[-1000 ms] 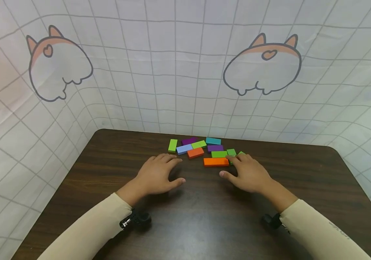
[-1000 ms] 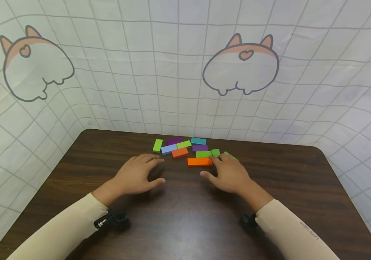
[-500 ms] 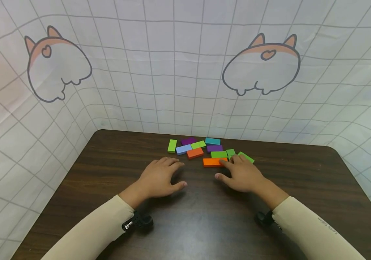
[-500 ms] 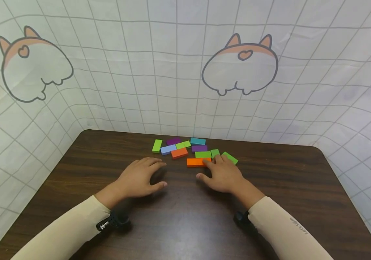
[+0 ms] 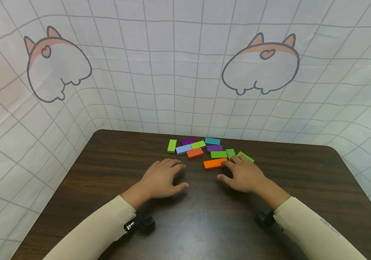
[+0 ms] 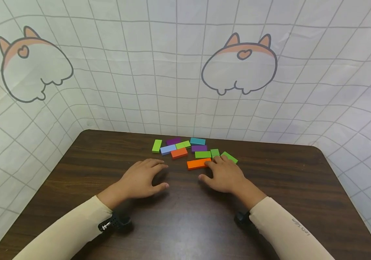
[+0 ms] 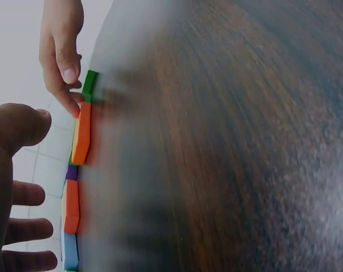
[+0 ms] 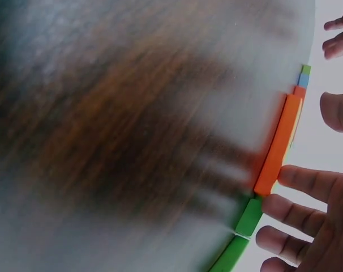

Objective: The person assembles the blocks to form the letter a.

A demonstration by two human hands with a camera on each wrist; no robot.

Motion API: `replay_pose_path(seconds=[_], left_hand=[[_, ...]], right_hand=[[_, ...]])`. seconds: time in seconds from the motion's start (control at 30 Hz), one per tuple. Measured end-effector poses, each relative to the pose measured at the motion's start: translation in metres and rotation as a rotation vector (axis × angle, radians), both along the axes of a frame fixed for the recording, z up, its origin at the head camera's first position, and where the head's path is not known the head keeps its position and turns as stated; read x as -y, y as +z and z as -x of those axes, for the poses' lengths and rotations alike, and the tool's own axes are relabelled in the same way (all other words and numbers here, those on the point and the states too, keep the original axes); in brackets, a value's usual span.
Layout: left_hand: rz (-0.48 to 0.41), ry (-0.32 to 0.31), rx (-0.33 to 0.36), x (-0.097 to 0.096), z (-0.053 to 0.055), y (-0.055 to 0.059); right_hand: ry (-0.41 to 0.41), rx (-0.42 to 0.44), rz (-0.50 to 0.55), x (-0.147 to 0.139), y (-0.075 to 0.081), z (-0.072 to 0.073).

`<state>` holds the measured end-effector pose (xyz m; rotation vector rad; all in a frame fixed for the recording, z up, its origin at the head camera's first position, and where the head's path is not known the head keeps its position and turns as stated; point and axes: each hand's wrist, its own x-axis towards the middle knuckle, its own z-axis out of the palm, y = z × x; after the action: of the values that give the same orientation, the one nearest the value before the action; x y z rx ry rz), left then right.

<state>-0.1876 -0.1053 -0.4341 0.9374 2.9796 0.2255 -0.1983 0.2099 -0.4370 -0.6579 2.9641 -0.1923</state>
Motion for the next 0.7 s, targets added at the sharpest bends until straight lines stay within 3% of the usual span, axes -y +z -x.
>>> replay_pose_path(seconds=[0.4, 0.7], left_hand=[[0.009, -0.153, 0.091, -0.027, 0.006, -0.007], [0.025, -0.183, 0.125, -0.044, 0.006, -0.006]], right_hand=[[0.012, -0.037, -0.01, -0.007, -0.001, 0.002], [-0.013, -0.039, 0.003, -0.009, -0.001, 0.004]])
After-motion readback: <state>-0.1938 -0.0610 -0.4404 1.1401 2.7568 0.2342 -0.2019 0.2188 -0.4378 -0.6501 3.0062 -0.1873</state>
